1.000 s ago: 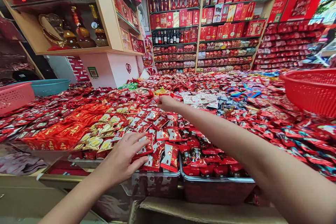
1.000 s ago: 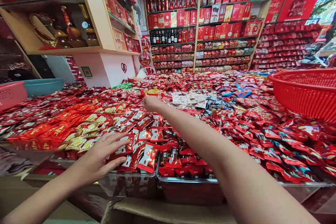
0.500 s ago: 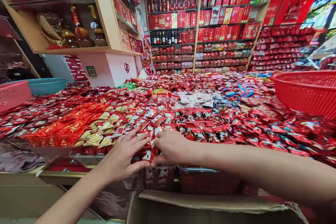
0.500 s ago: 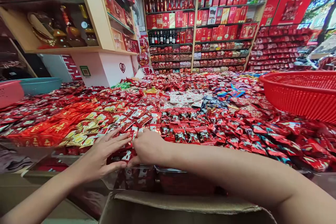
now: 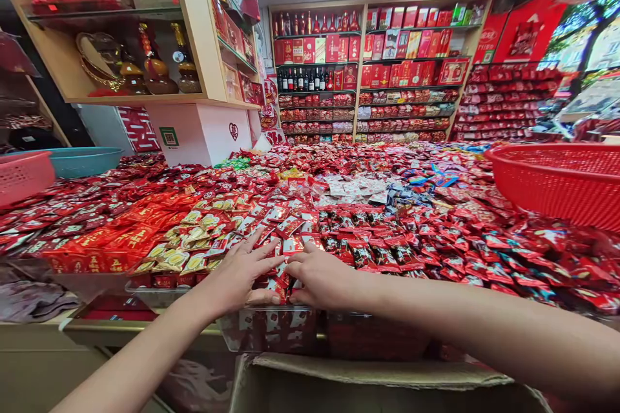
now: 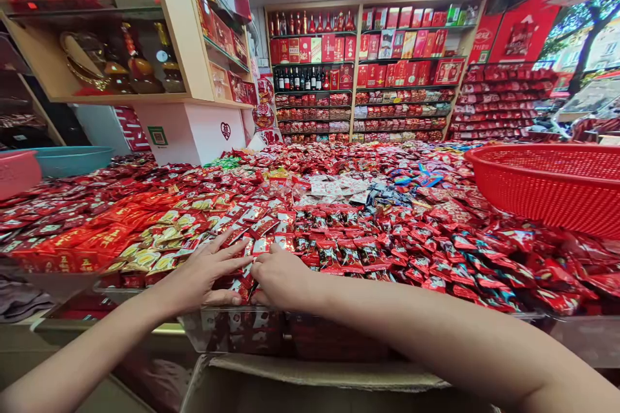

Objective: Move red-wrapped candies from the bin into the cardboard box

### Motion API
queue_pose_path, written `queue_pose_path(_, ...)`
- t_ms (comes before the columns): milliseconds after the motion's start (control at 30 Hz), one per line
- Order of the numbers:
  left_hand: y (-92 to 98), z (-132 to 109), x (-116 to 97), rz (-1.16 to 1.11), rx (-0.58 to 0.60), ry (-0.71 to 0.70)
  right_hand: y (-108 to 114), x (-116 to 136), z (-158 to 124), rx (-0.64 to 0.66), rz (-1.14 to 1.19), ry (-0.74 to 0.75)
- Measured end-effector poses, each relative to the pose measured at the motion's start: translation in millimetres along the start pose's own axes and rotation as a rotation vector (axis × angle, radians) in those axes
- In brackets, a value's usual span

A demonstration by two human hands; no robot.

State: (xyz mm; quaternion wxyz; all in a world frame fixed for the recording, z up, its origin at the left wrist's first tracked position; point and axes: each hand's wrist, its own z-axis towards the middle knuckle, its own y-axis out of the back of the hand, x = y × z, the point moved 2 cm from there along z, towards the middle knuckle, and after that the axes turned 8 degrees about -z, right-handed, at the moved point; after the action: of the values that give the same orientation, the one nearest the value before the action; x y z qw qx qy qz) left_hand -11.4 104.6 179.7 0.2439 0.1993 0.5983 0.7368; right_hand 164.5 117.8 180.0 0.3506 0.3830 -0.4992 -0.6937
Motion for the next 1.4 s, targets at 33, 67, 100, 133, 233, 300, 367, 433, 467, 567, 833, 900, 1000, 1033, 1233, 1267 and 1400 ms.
queue_pose_path(33, -0.3, 0, 1, 0.003, 0.009, -0.002, 0, -1, -1, -0.002, 0.011, 0.006)
queue_pose_path(67, -0.9, 0, 1, 0.007, 0.013, -0.003, 0, -2, -2, -0.002, 0.021, 0.013)
queue_pose_path(100, -1.6, 0, 2, 0.01, 0.01, -0.005, 0, -3, -3, -0.004, 0.03, 0.017)
queue_pose_path(133, -2.6, 0, 2, 0.01, 0.001, -0.007, 0, -4, -4, -0.008, 0.037, 0.018)
queue_pose_path(233, -5.8, -2, 2, -0.016, -0.042, -0.02, 0, -4, -6, -0.02, 0.043, -0.006)
queue_pose_path(300, -6.9, -4, 2, -0.039, -0.065, -0.026, 0, -2, -4, -0.033, 0.021, -0.041)
queue_pose_path(367, -6.8, -6, 3, -0.055, -0.082, -0.017, 0, 0, 0, -0.043, -0.017, -0.068)
queue_pose_path(433, -6.7, -8, 4, -0.063, -0.087, 0.0, 0, 3, 5, -0.045, -0.052, -0.063)
queue_pose_path(467, -7.0, -9, 5, -0.07, -0.086, 0.008, 0, 4, 8, -0.037, -0.063, -0.055)
queue_pose_path(567, -9.3, -11, 8, -0.112, -0.085, 0.009, 1, 4, 12, -0.012, -0.066, -0.019)
queue_pose_path(833, -12.8, -11, 14, -0.173, -0.073, -0.023, 3, -8, 5, 0.011, 0.104, 0.044)
queue_pose_path(900, -11.8, -10, 15, -0.146, -0.062, -0.035, 1, -10, 4, 0.015, 0.156, 0.051)
queue_pose_path(1000, -9.5, -10, 12, -0.116, -0.069, -0.049, 0, -11, 1, 0.012, 0.195, 0.067)
queue_pose_path(1033, -8.8, -10, 11, -0.113, -0.071, -0.053, 0, -10, -1, 0.008, 0.202, 0.081)
queue_pose_path(1233, -8.4, -11, -3, -0.16, -0.087, -0.057, 14, -26, 2, 0.065, 0.317, 0.019)
queue_pose_path(1267, -9.1, -11, -4, -0.17, -0.081, -0.048, 17, -34, 7, 0.051, 0.286, -0.058)
queue_pose_path(1400, -10.1, -12, -6, -0.2, -0.075, -0.017, 18, -62, 32, -0.045, 0.093, -0.276)
